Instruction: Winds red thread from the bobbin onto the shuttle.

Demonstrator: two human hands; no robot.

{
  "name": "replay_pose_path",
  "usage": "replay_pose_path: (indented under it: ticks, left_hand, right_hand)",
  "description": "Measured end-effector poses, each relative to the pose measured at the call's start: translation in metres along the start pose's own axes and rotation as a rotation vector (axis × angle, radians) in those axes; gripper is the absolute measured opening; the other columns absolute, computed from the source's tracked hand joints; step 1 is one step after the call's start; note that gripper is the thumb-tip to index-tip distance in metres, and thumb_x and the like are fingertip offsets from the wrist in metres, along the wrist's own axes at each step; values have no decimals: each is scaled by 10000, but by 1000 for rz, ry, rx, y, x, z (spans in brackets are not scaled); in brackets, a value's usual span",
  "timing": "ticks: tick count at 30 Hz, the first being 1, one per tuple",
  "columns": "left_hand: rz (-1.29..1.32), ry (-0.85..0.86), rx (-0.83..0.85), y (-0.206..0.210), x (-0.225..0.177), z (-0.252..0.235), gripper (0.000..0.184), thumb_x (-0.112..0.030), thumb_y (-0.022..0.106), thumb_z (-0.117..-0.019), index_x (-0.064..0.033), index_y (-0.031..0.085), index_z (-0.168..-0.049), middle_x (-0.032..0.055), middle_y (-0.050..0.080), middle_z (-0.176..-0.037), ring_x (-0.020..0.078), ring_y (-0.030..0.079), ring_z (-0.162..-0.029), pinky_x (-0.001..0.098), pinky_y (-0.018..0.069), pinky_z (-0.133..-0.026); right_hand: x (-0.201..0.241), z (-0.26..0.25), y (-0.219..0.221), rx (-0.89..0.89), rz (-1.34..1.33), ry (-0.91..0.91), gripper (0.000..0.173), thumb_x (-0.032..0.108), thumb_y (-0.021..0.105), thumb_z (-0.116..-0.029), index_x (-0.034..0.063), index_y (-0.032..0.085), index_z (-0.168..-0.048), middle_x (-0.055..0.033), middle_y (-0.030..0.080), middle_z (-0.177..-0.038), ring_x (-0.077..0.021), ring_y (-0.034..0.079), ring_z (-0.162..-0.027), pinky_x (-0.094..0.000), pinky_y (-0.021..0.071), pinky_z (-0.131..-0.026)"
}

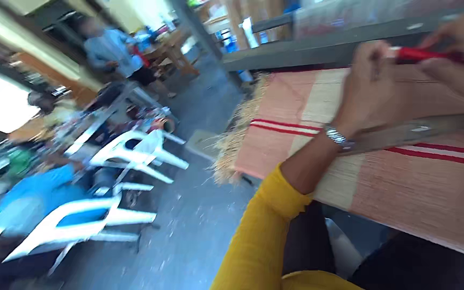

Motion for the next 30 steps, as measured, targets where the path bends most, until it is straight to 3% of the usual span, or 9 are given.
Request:
replay_pose_path:
  ticks: [1, 4, 8, 11, 14, 18, 21, 25, 30]
  left_hand:
    - [-96, 102, -9, 1, -4, -1, 211, -49, 426, -1072, 102, 529, -1178, 193, 604, -1062, 191, 610, -921, 317, 541, -827]
    - [-324, 229, -59, 3, -13, -2, 190, -92, 417, -1074, 50, 519, -1150, 150, 610, -972, 207, 630, -814, 362, 566, -703]
    - [-434, 279, -113, 1, -16, -1, 234, -149, 394, -1098, 35, 509, -1188, 115, 613, -886, 209, 631, -736, 385, 558, -635]
    - [-511, 313, -143, 4, -17, 0, 194, -160, 456, -1087, -5, 548, -1158, 80, 600, -812, 194, 597, -653, 361, 524, -574]
    - [-498, 354, -147, 6, -17, 2, 160, -145, 532, -1049, -19, 607, -1112, 79, 614, -876, 169, 595, -720, 314, 508, -612]
    - [-580, 339, -230, 1, -16, 3, 122, -180, 580, -1010, -83, 645, -1047, 66, 666, -977, 189, 667, -896, 354, 548, -703]
    - [-615, 343, -297, -1, -18, 4, 87, -164, 623, -968, -91, 652, -1006, 51, 674, -924, 209, 653, -915, 353, 523, -742]
    - [-615, 385, -298, 1, -22, 5, 115, -126, 631, -960, -68, 626, -1060, 55, 662, -906, 228, 627, -889, 352, 502, -736]
    - [-627, 416, -234, 7, -25, 5, 106, -134, 623, -990, -63, 635, -1068, 65, 673, -929, 251, 618, -897, 385, 496, -772]
  right_hand:
    - [14, 2, -11, 57, 59, 37, 337, 221, 506, -1061, 2, 514, -1317, -284, 632, -864, -499, 637, -744, -702, 485, -641]
    - [30, 6, -23, 245, 62, 216, 303, 231, 452, -1107, 75, 514, -1359, -149, 657, -985, -322, 654, -834, -581, 534, -753]
    - [20, 5, -25, 268, -75, 231, 302, 265, 446, -1115, 98, 525, -1353, -71, 647, -910, -179, 611, -699, -403, 539, -655]
    - [14, 5, -33, 259, -86, 235, 276, 253, 470, -1109, 112, 538, -1335, -42, 638, -894, -137, 604, -703, -339, 532, -658]
    - [12, 5, -36, 245, -12, 227, 245, 222, 484, -1101, 108, 544, -1308, -48, 635, -915, -157, 617, -761, -375, 537, -722]
    - [13, 4, -31, 262, 2, 230, 244, 238, 475, -1105, 123, 524, -1315, -38, 633, -909, -156, 615, -757, -374, 534, -716]
    - [18, 5, -29, 263, 15, 230, 227, 229, 469, -1106, 115, 504, -1299, -30, 609, -887, -150, 594, -744, -369, 520, -701]
    - [21, 6, -31, 286, 83, 246, 224, 237, 439, -1117, 97, 527, -1267, -33, 595, -875, -152, 597, -745, -365, 520, -709]
    - [22, 7, -38, 251, 262, 264, 230, 197, 449, -1109, 58, 601, -1212, -90, 659, -964, -228, 666, -895, -433, 545, -832]
Point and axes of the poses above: each hand's wrist, its own z-axis away from the middle knuckle, its own y-axis out of the palm, x = y × z, the point moved 7 cm from there along -z, towards the middle knuckle
